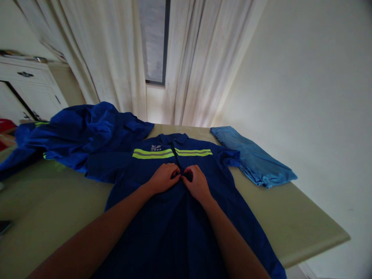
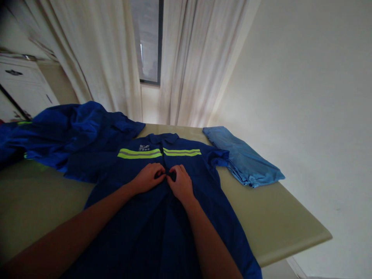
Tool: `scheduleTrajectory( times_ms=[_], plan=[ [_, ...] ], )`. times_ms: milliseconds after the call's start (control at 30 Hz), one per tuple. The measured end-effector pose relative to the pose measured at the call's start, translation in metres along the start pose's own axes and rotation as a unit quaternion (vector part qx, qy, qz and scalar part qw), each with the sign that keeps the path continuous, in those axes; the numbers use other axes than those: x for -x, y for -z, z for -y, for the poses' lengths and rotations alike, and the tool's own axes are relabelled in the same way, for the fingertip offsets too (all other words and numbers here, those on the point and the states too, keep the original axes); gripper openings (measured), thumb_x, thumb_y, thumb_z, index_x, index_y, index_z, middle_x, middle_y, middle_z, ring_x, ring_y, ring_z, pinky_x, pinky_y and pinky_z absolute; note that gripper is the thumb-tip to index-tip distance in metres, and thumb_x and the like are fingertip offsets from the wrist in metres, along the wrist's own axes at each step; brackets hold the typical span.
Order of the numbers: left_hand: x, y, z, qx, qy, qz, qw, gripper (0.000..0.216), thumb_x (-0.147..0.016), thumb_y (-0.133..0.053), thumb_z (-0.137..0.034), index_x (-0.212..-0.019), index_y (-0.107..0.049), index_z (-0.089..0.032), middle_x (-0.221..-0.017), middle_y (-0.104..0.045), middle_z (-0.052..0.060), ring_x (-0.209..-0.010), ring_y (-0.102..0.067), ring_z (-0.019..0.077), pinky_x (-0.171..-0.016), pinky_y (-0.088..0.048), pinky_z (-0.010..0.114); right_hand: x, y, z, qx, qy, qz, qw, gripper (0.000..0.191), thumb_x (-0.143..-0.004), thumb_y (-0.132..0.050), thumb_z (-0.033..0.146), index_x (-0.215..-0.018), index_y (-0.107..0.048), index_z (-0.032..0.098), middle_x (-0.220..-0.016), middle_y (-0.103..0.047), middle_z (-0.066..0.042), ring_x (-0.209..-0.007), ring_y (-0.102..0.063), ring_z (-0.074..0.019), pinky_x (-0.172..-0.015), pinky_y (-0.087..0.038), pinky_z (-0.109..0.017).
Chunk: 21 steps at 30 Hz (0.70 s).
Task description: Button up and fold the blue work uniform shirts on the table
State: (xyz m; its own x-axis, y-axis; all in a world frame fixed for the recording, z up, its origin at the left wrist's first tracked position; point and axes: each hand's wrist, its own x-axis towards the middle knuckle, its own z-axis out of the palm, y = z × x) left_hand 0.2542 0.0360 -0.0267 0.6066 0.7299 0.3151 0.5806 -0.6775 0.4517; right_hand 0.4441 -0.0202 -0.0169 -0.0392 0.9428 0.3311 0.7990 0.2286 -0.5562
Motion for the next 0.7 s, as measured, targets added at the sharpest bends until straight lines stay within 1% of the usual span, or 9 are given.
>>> scheduleTrajectory(
  times_ms=[133, 233, 300, 433, 567, 633, 700],
  plan=[
    [0.001, 0.002, -0.002, 0.001, -0.014, -0.003, 1.0, 0.006, -0.09, -0.061, -0.023, -0.095, -0.063, -0.021, -0.085, -0.064, 0.0, -0.081, -0.06, 0.0194, -0.074, -0.04, 0.034, 0.0, 0.0, 0.0, 0.042, 0.027, -0.001, 0.999, 0.012, -0.091, -0.065, 0.019, -0.102, -0.065, 0.024, -0.106, -0.064, -0.003, -0.094, -0.065, -0.0188, -0.082, -0.049, -0.029],
    [0.002, 0.003, -0.006, -0.009, -0.029, -0.005, 1.0, 0.012, -0.093, -0.057, -0.021, -0.102, -0.064, -0.021, -0.09, -0.065, 0.002, -0.085, -0.061, 0.0203, -0.076, -0.042, 0.034, 0.001, 0.002, 0.004, 0.086, 0.046, 0.002, 0.995, 0.008, -0.094, -0.064, 0.021, -0.1, -0.067, 0.025, -0.106, -0.065, -0.003, -0.094, -0.066, -0.0184, -0.078, -0.049, -0.028],
    [0.002, 0.004, -0.008, -0.019, -0.033, -0.006, 0.999, 0.018, -0.094, -0.056, -0.02, -0.108, -0.065, -0.021, -0.092, -0.065, 0.003, -0.088, -0.062, 0.0212, -0.078, -0.043, 0.035, 0.001, 0.003, 0.007, 0.102, 0.042, 0.0, 0.994, 0.007, -0.095, -0.064, 0.022, -0.099, -0.068, 0.026, -0.105, -0.066, -0.003, -0.091, -0.066, -0.0179, -0.075, -0.048, -0.028],
    [0.002, 0.001, -0.01, -0.033, -0.029, 0.005, 0.999, 0.025, -0.095, -0.054, -0.02, -0.117, -0.065, -0.02, -0.099, -0.068, 0.006, -0.094, -0.063, 0.0229, -0.083, -0.046, 0.036, 0.002, 0.001, 0.009, 0.105, 0.016, -0.011, 0.994, 0.005, -0.095, -0.063, 0.022, -0.096, -0.068, 0.025, -0.103, -0.067, -0.003, -0.089, -0.065, -0.0176, -0.074, -0.047, -0.028],
    [0.002, -0.001, -0.008, -0.035, -0.027, 0.0, 0.999, 0.032, -0.096, -0.052, -0.021, -0.127, -0.061, -0.018, -0.105, -0.068, 0.009, -0.098, -0.064, 0.0239, -0.088, -0.048, 0.038, 0.001, -0.001, 0.01, 0.117, 0.018, -0.042, 0.992, 0.006, -0.096, -0.062, 0.024, -0.093, -0.067, 0.024, -0.101, -0.066, -0.003, -0.089, -0.064, -0.0179, -0.074, -0.046, -0.028],
    [0.002, -0.001, -0.008, -0.031, -0.015, -0.008, 0.999, 0.03, -0.096, -0.053, -0.022, -0.124, -0.06, -0.017, -0.101, -0.067, 0.008, -0.094, -0.063, 0.0235, -0.086, -0.048, 0.037, 0.001, -0.002, 0.01, 0.126, 0.023, -0.049, 0.991, 0.007, -0.096, -0.061, 0.023, -0.092, -0.067, 0.024, -0.1, -0.065, -0.004, -0.088, -0.064, -0.018, -0.073, -0.045, -0.028],
    [0.002, 0.0, -0.008, -0.033, -0.005, -0.01, 0.999, 0.02, -0.095, -0.054, -0.024, -0.113, -0.061, -0.02, -0.096, -0.066, 0.006, -0.091, -0.062, 0.0229, -0.083, -0.048, 0.036, 0.001, -0.003, 0.011, 0.137, 0.02, -0.048, 0.989, 0.007, -0.096, -0.061, 0.023, -0.092, -0.067, 0.023, -0.1, -0.064, -0.004, -0.086, -0.063, -0.0181, -0.072, -0.044, -0.028]
  ],
)
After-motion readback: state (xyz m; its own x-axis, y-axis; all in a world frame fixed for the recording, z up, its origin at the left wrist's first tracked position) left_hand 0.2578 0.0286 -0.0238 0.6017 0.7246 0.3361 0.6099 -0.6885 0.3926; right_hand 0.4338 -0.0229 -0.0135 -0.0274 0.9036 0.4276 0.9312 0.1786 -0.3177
